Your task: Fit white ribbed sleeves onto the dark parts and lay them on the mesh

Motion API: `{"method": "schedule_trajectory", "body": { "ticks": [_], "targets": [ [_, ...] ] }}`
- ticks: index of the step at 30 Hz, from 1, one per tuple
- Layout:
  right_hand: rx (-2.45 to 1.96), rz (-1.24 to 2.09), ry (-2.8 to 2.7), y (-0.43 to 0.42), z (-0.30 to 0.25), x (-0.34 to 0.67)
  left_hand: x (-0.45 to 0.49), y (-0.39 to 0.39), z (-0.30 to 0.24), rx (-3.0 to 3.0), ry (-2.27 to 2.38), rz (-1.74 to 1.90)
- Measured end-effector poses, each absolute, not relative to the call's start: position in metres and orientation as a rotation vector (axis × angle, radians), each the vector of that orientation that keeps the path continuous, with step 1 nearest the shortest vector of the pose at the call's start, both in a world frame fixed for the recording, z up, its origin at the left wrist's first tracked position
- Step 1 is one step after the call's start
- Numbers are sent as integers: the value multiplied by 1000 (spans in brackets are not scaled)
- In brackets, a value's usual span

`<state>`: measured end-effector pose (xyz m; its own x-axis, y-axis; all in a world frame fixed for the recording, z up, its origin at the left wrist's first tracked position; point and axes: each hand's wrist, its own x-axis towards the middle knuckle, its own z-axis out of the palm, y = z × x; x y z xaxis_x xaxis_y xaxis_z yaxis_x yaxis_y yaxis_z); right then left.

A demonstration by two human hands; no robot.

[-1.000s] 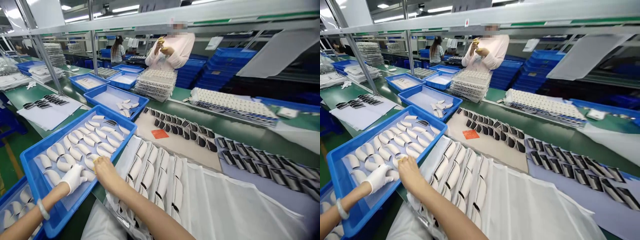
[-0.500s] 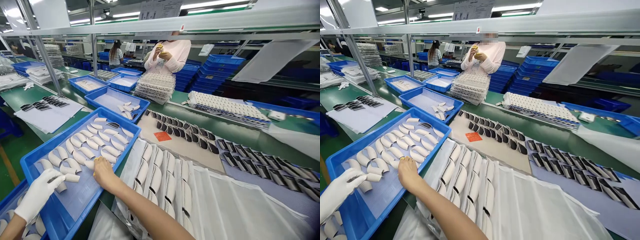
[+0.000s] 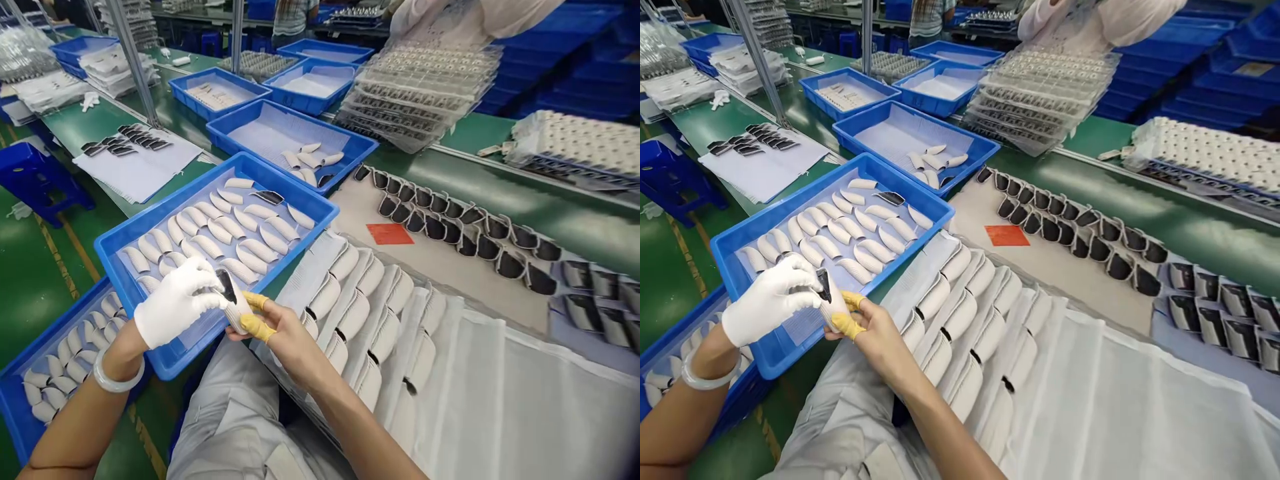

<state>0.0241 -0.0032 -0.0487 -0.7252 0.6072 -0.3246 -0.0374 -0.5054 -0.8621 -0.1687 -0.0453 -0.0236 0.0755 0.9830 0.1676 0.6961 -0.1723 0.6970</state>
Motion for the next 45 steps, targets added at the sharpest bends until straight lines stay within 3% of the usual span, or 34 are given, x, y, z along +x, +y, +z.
{"method": "schedule_trajectory", "body": {
  "ticks": [23, 36, 42, 45],
  "targets": [
    [-953, 2016, -1109, -38, -35, 40, -109, -38, -22, 1363, 1664, 1259],
    [-1013, 1880, -1185, -47, -22, 54, -116, -42, -1, 1486, 1530, 1166],
    [-1065, 1707, -1425, -47, -28, 55, -108, -40, 10, 1618, 1646, 786],
    [-1104, 1591, -1555, -49, -34, 55, -104, -35, 9, 1540, 1726, 839]
  ]
}}
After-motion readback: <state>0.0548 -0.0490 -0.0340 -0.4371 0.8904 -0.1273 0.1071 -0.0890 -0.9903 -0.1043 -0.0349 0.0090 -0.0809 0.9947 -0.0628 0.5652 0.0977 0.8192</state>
